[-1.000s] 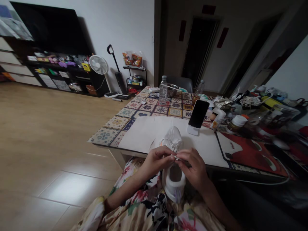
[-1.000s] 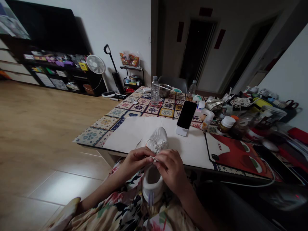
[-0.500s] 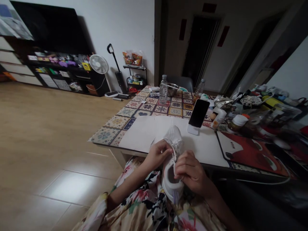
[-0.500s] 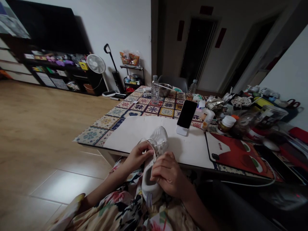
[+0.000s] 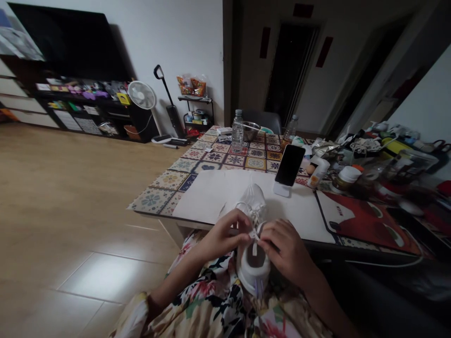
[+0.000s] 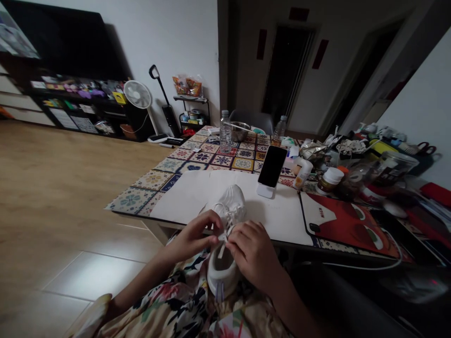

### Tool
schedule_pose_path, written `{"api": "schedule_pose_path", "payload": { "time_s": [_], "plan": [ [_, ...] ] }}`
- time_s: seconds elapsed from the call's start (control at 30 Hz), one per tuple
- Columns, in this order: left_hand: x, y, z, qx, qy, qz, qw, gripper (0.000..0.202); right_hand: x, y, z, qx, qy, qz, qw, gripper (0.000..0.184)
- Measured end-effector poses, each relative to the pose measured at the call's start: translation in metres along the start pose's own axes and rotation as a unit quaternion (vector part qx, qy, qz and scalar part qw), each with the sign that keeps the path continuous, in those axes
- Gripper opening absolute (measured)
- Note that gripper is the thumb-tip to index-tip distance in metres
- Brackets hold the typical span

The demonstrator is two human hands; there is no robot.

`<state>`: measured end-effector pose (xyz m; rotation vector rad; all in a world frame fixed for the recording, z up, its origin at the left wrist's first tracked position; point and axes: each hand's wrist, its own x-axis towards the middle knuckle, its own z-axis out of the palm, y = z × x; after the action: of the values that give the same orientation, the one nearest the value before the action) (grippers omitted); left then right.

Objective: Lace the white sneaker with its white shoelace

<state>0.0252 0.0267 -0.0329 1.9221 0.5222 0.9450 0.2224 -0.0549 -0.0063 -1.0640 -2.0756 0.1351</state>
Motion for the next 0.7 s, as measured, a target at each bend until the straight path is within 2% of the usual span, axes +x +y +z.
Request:
{"api": "schedule_pose_path", "payload": {
  "time_s": [0.07,0.1,0.17,0.2,0.23,0.27,0.33,0.4,0.5,0.57,0.7],
  "plan": [
    [-0.002,0.006,-0.002,-0.005,-0.054,-0.004,0.999,0.030,-0.002,-0.008,-0.007,0.117,-0.012,-0.029,0.993,0.019],
    [-0.002,0.009,-0.003,0.001,-0.068,-0.009,0.998,0.028,-0.005,-0.011,-0.011,0.199,-0.026,-0.051,0.978,0.023],
    [-0.002,0.013,-0.003,0.017,-0.074,-0.009,0.997,0.024,-0.011,-0.016,-0.019,0.348,-0.057,-0.096,0.931,0.029],
    [-0.002,0.015,-0.002,0.026,-0.073,-0.005,0.997,0.022,-0.013,-0.016,-0.022,0.392,-0.069,-0.102,0.912,0.032],
    [-0.002,0.016,-0.002,0.035,-0.070,0.001,0.997,0.019,-0.014,-0.014,-0.025,0.409,-0.072,-0.088,0.905,0.034],
    [-0.001,0.017,-0.001,0.042,-0.068,0.007,0.997,0.016,-0.015,-0.010,-0.026,0.398,-0.067,-0.055,0.913,0.037],
    [-0.001,0.017,0.002,0.050,-0.066,0.017,0.996,0.010,-0.012,0.000,-0.026,0.308,-0.055,0.033,0.949,0.039],
    [-0.001,0.017,0.004,0.053,-0.072,0.029,0.996,0.010,-0.007,0.010,-0.021,0.197,-0.057,0.082,0.975,0.028],
    [-0.001,0.016,0.005,0.060,-0.080,0.042,0.994,0.010,-0.001,0.018,-0.011,0.129,-0.084,0.049,0.987,0.010],
    [-0.001,0.017,0.004,0.065,-0.084,0.053,0.993,0.008,0.001,0.017,-0.007,0.126,-0.085,0.027,0.988,0.013],
    [-0.001,0.019,0.004,0.074,-0.096,0.071,0.990,0.006,0.002,0.010,-0.005,0.102,-0.090,0.028,0.990,0.008]
  ]
}}
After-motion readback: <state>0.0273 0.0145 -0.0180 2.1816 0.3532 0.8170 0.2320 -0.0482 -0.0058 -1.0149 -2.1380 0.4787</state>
